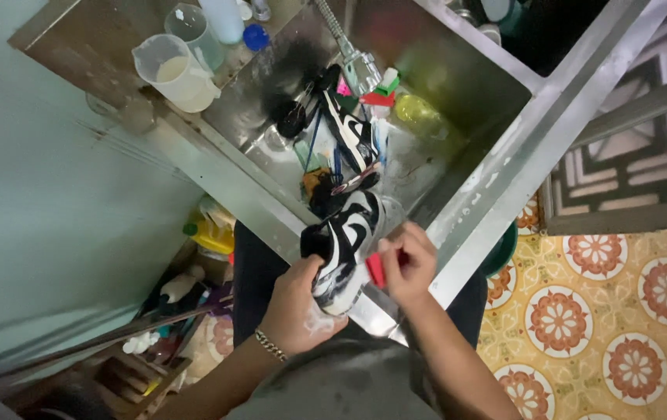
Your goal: The person cleans a pair of sneakers by scrubbing the soles with a brush and soap, and then using a toothbrush to clean the detailed areas and fabric of the shoe over a sink.
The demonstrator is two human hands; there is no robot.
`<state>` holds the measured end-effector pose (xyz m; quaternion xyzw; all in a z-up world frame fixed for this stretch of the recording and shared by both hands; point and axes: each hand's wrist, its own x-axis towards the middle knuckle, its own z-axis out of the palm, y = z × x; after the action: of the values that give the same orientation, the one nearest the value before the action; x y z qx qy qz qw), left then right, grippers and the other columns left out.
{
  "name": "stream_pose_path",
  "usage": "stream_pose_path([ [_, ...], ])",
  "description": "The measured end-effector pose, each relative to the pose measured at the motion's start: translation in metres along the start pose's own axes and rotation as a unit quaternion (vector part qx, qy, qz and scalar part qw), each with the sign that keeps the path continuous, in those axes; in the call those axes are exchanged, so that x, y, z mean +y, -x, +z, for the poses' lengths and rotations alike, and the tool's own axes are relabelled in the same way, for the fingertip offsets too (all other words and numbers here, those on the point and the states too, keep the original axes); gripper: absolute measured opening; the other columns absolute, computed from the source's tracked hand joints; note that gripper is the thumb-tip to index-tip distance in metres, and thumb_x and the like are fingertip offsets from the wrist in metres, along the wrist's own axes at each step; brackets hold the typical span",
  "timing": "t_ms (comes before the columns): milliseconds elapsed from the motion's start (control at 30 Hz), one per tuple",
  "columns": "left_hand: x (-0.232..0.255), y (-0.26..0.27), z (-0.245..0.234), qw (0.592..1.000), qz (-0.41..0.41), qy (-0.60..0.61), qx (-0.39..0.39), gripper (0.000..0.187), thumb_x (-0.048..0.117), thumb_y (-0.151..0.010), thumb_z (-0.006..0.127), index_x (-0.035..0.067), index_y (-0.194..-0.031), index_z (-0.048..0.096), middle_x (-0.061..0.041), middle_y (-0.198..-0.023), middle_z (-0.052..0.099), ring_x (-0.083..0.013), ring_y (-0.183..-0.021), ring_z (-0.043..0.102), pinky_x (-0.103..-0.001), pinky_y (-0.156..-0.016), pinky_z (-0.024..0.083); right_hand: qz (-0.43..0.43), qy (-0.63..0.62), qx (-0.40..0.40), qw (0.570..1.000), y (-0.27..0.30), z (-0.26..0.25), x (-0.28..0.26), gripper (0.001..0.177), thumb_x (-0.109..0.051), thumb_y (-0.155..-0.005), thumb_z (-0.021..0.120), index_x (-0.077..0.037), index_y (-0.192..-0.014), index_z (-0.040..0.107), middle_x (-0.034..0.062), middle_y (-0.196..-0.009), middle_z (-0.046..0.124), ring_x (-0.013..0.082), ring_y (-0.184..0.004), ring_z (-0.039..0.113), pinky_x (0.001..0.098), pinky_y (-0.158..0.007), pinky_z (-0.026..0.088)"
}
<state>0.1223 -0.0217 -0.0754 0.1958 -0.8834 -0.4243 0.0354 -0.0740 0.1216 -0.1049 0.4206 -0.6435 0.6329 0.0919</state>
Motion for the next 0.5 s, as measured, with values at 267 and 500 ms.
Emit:
stream_pose_path([
  [267,0.020,0.010,-0.025,0.995,-0.008,0.101,-0.013,0.075,0.037,-0.062,0.106,0.009,-0.123,0.073,-0.009,-0.106,0.083,-0.0282,-0.089,0.082,-0.045,-0.076,0.062,-0.035,-0.035,-0.054,0.997,-0.011,-0.020,-0.022,0.031,-0.007,-0.117,0.060,-0.018,-0.089,0.065,0.0004,-0.080,0.060,0.0205,-0.078,0.056,0.0397,-0.076,0.046],
  [500,0.013,0.016,-0.040,0.994,0.028,0.100,-0.034,0.100,0.050,-0.067,0.100,-0.002,-0.147,0.071,-0.014,-0.119,0.084,-0.0312,-0.099,0.082,-0.048,-0.087,0.062,-0.078,-0.040,-0.037,0.996,-0.028,-0.011,-0.043,0.035,-0.010,-0.106,0.064,-0.018,-0.076,0.049,-0.0033,-0.072,0.036,0.0157,-0.067,0.035,0.0369,-0.061,0.029],
])
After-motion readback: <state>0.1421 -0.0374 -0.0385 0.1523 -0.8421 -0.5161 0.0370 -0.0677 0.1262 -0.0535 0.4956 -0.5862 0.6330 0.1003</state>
